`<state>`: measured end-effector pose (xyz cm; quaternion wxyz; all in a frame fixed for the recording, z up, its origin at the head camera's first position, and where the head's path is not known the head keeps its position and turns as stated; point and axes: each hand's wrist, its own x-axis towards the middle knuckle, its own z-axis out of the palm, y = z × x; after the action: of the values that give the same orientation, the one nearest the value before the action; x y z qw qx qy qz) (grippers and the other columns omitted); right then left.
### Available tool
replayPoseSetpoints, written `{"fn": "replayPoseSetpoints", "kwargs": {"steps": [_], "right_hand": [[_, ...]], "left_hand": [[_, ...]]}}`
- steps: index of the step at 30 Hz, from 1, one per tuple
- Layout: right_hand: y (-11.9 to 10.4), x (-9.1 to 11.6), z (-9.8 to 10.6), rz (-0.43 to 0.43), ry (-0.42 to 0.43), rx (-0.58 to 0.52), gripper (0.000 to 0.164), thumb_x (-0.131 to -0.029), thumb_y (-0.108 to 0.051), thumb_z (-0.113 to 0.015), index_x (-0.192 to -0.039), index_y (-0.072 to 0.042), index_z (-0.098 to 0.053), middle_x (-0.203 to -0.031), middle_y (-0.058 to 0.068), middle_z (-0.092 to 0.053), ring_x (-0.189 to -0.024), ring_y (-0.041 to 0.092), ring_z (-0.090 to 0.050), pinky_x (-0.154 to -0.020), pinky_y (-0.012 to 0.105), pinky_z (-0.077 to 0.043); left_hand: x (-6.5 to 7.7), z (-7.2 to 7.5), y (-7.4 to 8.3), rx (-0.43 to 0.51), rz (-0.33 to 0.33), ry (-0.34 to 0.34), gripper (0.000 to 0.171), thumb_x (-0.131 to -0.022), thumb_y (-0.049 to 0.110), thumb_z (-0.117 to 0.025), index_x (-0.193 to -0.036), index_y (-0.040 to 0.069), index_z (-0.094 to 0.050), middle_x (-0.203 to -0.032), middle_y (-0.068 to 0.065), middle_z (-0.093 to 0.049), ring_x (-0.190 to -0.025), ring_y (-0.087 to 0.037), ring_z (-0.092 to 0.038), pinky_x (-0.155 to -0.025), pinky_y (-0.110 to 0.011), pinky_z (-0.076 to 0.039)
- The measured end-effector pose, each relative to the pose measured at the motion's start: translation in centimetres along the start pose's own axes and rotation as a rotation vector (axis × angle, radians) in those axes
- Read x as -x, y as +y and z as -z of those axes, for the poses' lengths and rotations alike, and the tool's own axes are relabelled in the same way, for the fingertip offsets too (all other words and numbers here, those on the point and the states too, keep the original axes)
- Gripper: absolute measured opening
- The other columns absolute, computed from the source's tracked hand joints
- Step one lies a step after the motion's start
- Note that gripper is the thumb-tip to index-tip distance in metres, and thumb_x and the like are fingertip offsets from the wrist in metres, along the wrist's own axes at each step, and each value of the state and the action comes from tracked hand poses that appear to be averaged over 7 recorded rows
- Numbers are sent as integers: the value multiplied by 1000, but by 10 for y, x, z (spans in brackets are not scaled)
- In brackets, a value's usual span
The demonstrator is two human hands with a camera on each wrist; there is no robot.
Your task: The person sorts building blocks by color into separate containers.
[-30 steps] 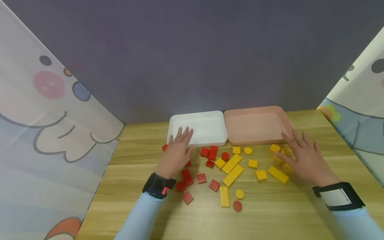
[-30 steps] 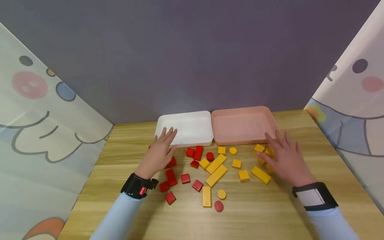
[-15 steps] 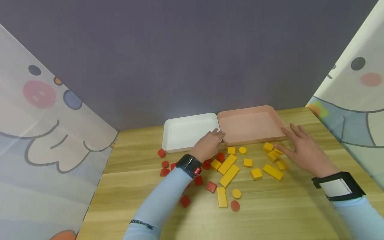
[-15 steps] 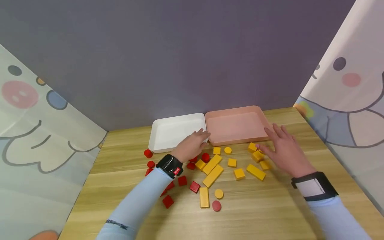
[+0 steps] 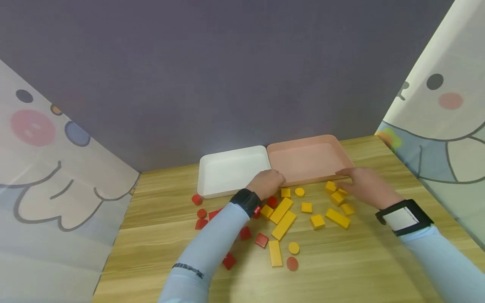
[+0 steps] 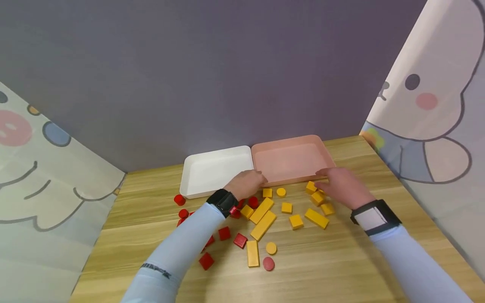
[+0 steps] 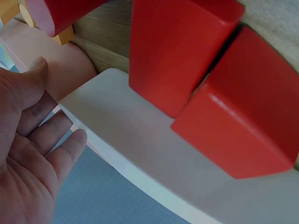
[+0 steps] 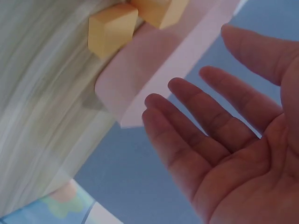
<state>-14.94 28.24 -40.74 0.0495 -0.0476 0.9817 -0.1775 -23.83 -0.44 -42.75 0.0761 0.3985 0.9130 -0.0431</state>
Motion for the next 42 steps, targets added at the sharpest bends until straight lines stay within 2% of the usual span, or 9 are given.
{"fn": "replayPoseSetpoints", "kwargs": {"steps": [3, 8, 16, 21, 27, 32, 35, 38, 42], "right_hand": [[-5, -11, -11, 10, -35, -26, 40, -96, -26, -75, -127, -1, -72, -121, 23, -74, -89, 28, -68, -89, 57, -57], [-7, -23, -23, 27, -74, -79, 39, -90, -20, -80, -123, 1, -73, -115, 22, -75, -82, 23, -64, -81, 48, -60], [-7, -32, -31, 111, -30, -38, 28, -86, -8, -81, -113, 0, -77, -105, 15, -76, -86, 25, -63, -89, 53, -59], [-13, -33, -22, 105, -29, -68, 26, -87, -6, -79, -111, 1, -78, -106, 16, -76, -89, 26, -63, -88, 51, -59], [-24, -41, 10, 129, 39, -23, 30, -88, -9, -80, -112, 8, -75, -109, 26, -76, -94, 35, -70, -92, 56, -59], [-33, -67, 42, 169, 99, 36, 30, -88, -10, -81, -112, 8, -75, -107, 26, -76, -90, 36, -72, -87, 55, -59], [-40, -87, 55, 199, 113, 39, 28, -87, -7, -81, -110, 7, -76, -105, 25, -77, -89, 35, -72, -85, 54, -60], [-50, -110, 54, 202, 85, 16, 27, -87, -6, -81, -111, 6, -77, -108, 25, -76, -93, 36, -72, -87, 53, -60], [-64, -137, 35, 197, 29, -33, 30, -87, -3, -79, -116, 4, -76, -114, 25, -75, -99, 36, -71, -90, 52, -60]], "left_hand": [[1, -2, -3, 42, 9, -4, 21, -101, 14, -68, -117, 22, -78, -100, 5, -72, -86, -13, -58, -85, -21, -53], [1, -5, -7, 77, 1, 17, 20, -101, 15, -69, -116, 22, -80, -101, 6, -74, -86, -13, -59, -87, -21, -54], [1, -5, -11, 93, 4, 31, 23, -97, 13, -73, -116, 24, -80, -106, 7, -78, -85, -10, -61, -90, -21, -55], [0, -6, -10, 124, 14, 34, 23, -95, 13, -75, -115, 24, -81, -105, 7, -78, -85, -11, -61, -90, -20, -55], [-1, -8, -11, 127, 27, 20, 23, -97, 14, -73, -116, 24, -81, -107, 8, -78, -86, -10, -61, -93, -21, -56], [-1, -8, -14, 154, 47, 8, 24, -97, 13, -74, -116, 24, -81, -107, 8, -78, -87, -10, -61, -94, -21, -56], [-1, -8, -16, 177, 49, 13, 23, -96, 14, -75, -116, 24, -81, -105, 8, -78, -86, -11, -61, -92, -20, -56], [-1, -9, -17, 193, 51, 25, 22, -96, 14, -75, -115, 23, -81, -104, 8, -78, -85, -11, -61, -91, -19, -56], [-4, -13, -15, 214, 57, 34, 21, -97, 13, -73, -113, 23, -82, -103, 8, -79, -84, -10, -61, -90, -19, -55]]}}
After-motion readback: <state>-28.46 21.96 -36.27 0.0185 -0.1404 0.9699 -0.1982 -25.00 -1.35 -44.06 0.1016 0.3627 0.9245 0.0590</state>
